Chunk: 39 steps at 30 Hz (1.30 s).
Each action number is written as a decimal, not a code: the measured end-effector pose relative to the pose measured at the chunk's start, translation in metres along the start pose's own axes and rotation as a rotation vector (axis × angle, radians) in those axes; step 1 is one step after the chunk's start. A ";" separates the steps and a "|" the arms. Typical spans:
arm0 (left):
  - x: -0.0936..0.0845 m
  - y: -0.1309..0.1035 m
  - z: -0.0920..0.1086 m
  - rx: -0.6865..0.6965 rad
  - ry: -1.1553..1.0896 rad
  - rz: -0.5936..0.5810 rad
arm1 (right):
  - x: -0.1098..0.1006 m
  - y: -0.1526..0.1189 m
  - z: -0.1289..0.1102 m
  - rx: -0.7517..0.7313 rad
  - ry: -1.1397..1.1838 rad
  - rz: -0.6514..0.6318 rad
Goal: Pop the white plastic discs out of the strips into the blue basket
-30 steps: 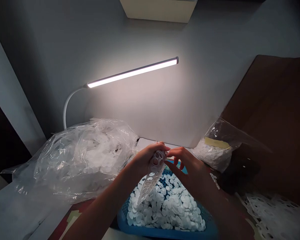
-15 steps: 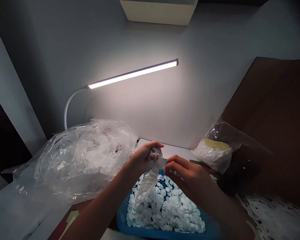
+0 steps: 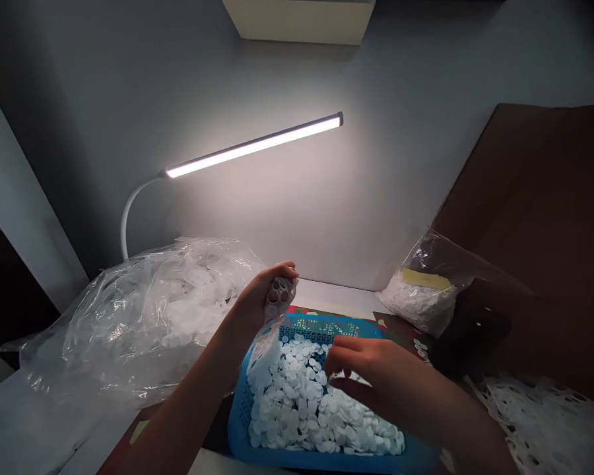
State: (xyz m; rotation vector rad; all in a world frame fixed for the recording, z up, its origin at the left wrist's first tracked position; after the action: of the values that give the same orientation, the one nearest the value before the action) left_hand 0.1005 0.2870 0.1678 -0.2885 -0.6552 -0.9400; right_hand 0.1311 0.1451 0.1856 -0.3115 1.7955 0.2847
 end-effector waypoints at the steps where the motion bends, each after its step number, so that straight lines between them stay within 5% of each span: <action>1: 0.002 -0.004 0.001 0.009 0.016 -0.003 | -0.005 0.002 0.004 0.018 0.015 0.040; 7: 0.016 -0.012 -0.011 -0.014 0.113 -0.051 | -0.026 0.013 0.034 0.097 0.409 0.296; 11: 0.046 -0.011 -0.017 -0.042 0.128 -0.345 | -0.004 0.034 0.029 -0.084 0.876 0.152; 14: 0.047 -0.012 -0.009 -0.014 0.228 -0.380 | 0.002 0.040 0.029 -0.117 1.014 0.096; 18: 0.023 -0.011 0.004 -0.026 0.591 -0.224 | -0.013 0.031 0.052 -0.014 1.055 0.292; 23: 0.028 -0.010 0.008 0.039 0.884 -0.317 | -0.022 0.024 0.064 0.025 1.019 0.407; 29: 0.031 -0.007 -0.008 -0.047 0.849 -0.329 | -0.025 0.022 0.065 0.064 0.888 0.461; 34: 0.041 -0.012 -0.002 0.051 0.970 -0.355 | -0.030 0.020 0.062 0.059 0.828 0.487; 39: 0.041 -0.011 -0.002 0.069 0.845 -0.358 | -0.032 0.018 0.057 0.077 0.746 0.493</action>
State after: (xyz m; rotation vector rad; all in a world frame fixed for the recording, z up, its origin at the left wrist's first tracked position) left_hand 0.1096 0.2532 0.1915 0.2998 0.0513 -1.2569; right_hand 0.1836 0.1835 0.2034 0.1143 2.6093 0.4862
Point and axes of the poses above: each hand's wrist, its own y-axis towards the middle knuckle, its own x-axis out of the palm, z = x × y, the point moved 10 cm from there along y, towards the middle knuckle, and after that the axes turned 9 degrees about -z, right-handed, at the moved point
